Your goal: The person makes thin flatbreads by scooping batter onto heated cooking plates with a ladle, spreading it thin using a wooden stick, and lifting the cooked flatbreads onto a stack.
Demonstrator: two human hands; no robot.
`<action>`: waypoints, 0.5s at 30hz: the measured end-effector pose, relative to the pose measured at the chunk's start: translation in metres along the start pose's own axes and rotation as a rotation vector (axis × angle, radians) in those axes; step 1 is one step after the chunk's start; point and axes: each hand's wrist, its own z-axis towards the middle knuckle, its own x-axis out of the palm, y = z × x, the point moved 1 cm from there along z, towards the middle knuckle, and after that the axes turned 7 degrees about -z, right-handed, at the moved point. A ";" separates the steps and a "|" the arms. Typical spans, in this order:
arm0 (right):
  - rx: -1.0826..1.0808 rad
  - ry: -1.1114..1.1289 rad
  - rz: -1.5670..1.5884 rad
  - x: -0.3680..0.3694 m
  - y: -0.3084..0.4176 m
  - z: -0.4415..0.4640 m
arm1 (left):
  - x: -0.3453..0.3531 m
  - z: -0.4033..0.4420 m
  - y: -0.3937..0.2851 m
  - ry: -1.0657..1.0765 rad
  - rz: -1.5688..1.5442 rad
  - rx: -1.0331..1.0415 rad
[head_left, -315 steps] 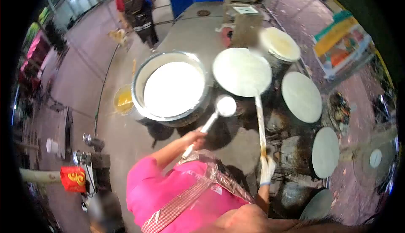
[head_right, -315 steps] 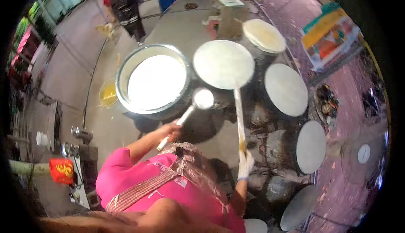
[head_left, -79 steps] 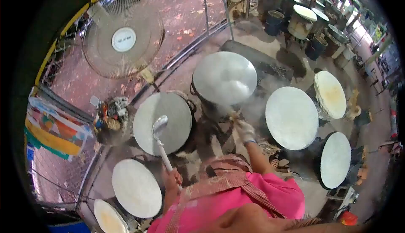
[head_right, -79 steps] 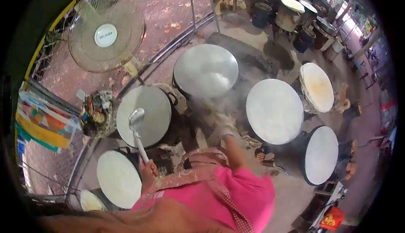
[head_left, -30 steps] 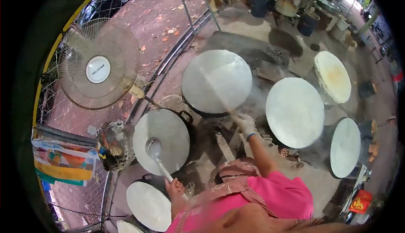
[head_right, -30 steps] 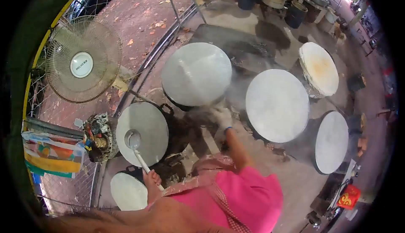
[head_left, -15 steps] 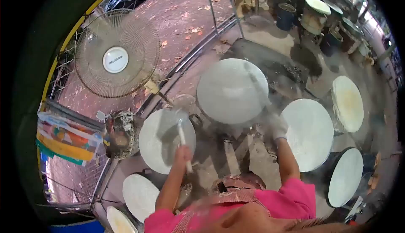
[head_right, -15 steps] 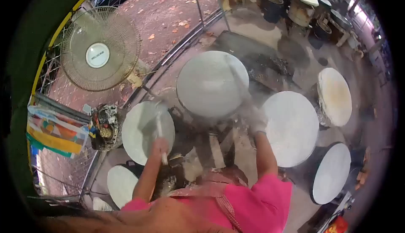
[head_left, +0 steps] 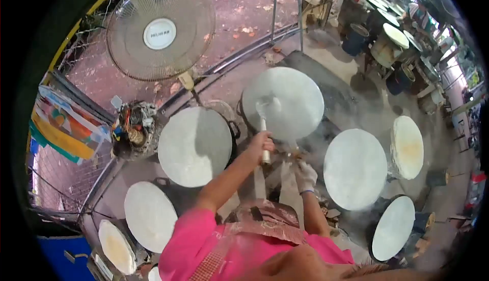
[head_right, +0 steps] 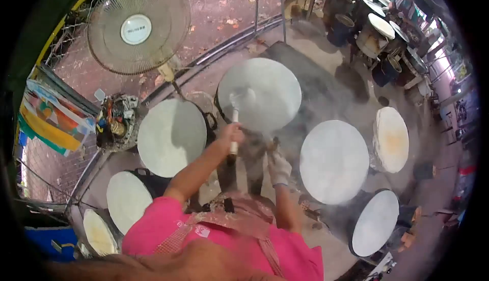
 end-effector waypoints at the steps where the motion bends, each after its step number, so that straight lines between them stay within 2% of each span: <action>1: -0.014 -0.003 -0.051 -0.006 0.000 -0.012 | -0.022 -0.028 -0.008 0.113 0.064 -0.046; 2: -0.036 -0.007 -0.103 -0.013 -0.003 -0.020 | -0.045 -0.060 -0.010 0.231 0.123 -0.085; 3: -0.069 -0.022 -0.155 -0.019 -0.005 -0.020 | -0.050 -0.104 0.005 0.067 0.157 0.038; 5: -0.142 -0.101 -0.137 -0.019 0.003 -0.021 | -0.061 -0.144 0.012 -0.115 0.166 0.122; 6: -0.180 -0.116 -0.131 -0.018 0.003 -0.034 | -0.075 -0.147 0.015 -0.133 0.121 0.076; 7: -0.122 -0.102 -0.132 -0.004 -0.001 -0.040 | -0.079 -0.152 0.017 -0.140 0.067 0.038; 8: -0.156 -0.184 0.042 0.012 -0.005 -0.042 | -0.078 -0.156 0.018 -0.163 0.108 0.052; 9: -0.194 -0.254 0.227 0.026 -0.007 -0.042 | -0.082 -0.157 0.016 -0.063 -0.015 -0.022; 11: -0.168 -0.162 0.227 -0.014 0.033 -0.043 | -0.097 -0.172 0.029 0.140 -0.251 -0.122; 13: -0.105 0.010 0.345 -0.010 0.038 -0.036 | -0.099 -0.180 0.036 0.373 -0.424 -0.148; 15: -0.045 0.178 0.579 -0.014 0.044 -0.032 | -0.097 -0.202 0.053 0.348 -0.290 0.043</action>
